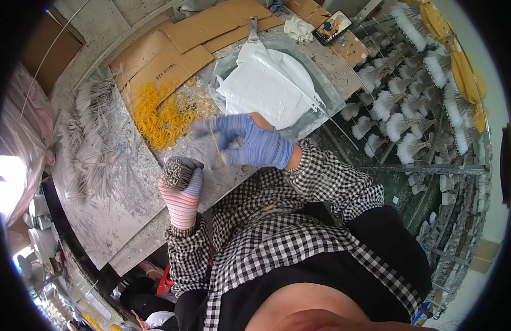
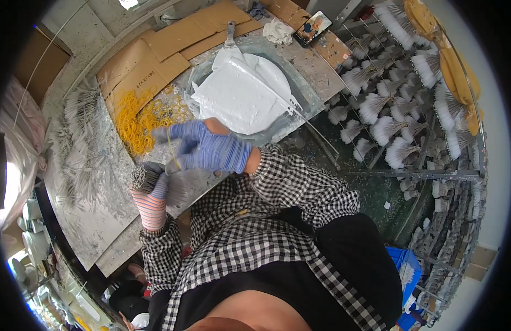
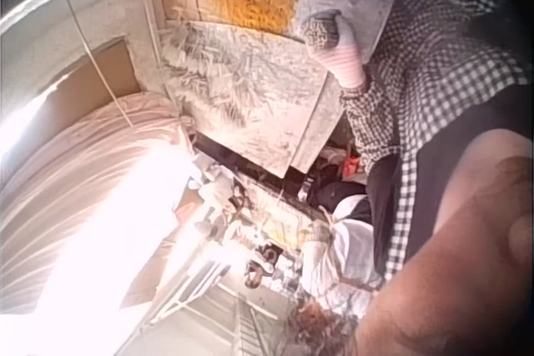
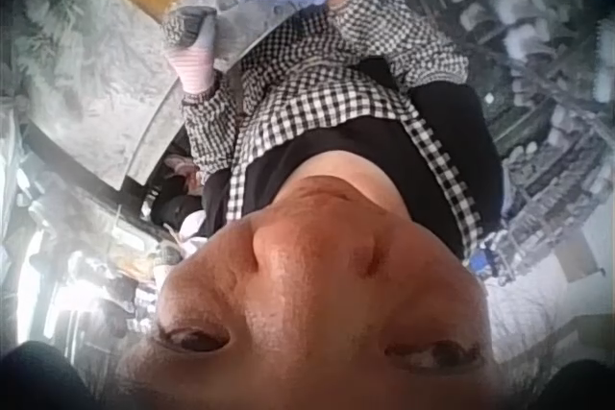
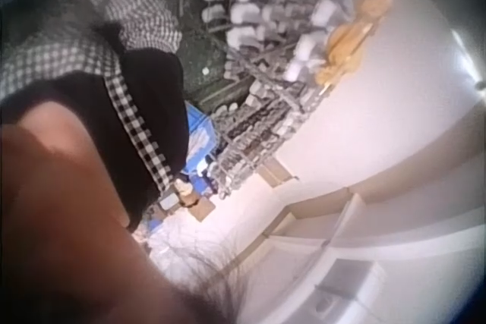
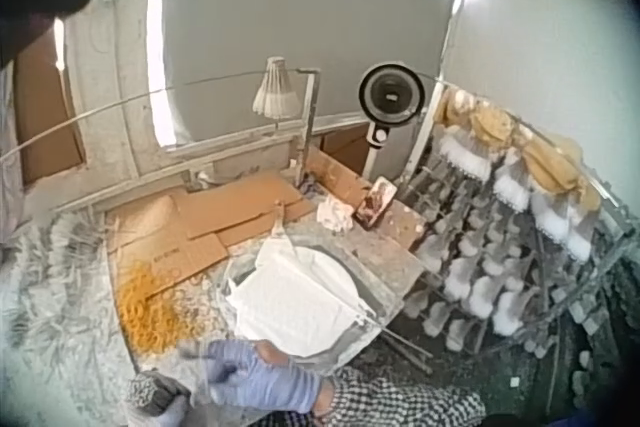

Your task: Bundling plastic bristles with rubber bands and dipping the base into white adhesive paste.

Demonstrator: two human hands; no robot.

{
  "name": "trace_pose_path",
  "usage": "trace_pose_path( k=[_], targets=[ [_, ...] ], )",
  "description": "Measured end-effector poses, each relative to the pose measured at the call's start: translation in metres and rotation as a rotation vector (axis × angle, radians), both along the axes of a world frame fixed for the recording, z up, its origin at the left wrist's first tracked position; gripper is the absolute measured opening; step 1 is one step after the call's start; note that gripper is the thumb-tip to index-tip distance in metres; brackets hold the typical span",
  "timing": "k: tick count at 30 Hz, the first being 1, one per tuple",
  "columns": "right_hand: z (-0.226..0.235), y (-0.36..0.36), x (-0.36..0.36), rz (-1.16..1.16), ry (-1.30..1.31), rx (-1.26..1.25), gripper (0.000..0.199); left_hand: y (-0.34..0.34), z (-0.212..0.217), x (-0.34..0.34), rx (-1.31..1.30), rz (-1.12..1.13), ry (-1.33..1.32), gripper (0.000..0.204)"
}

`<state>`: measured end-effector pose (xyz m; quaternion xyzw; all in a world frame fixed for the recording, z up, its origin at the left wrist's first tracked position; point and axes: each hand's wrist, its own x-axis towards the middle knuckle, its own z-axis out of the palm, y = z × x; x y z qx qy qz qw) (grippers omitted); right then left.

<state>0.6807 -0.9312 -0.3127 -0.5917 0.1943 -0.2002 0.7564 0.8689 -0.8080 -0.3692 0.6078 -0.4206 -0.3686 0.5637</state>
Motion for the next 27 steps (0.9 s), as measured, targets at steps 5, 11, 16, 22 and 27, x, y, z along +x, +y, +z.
trace_pose_path(
  k=[5, 11, 16, 22, 27],
  targets=[
    [-0.002, 0.023, 0.034, -0.084, 0.174, -0.969, 0.074, -0.011, -0.035, -0.005, -0.329, -0.115, -0.942, 0.033],
    [-0.031, -0.066, 0.026, -0.078, 0.637, -0.412, 0.063, -0.007, 0.035, -0.042, -0.212, -0.173, -1.049, 0.034],
    [-0.027, -0.05, 0.016, 0.037, -0.123, 0.315, 0.061, 0.005, 0.029, -0.034, 0.029, -0.346, 0.753, 0.033],
    [0.049, 0.006, 0.044, 0.258, 0.048, -1.251, 0.045, 0.004, 0.021, -0.025, -0.055, -0.314, 0.488, 0.049],
    [-0.008, 0.019, 0.086, 0.271, 0.118, -1.442, 0.035, -0.005, 0.009, -0.02, -0.143, -0.306, 0.228, 0.065]
  ],
)
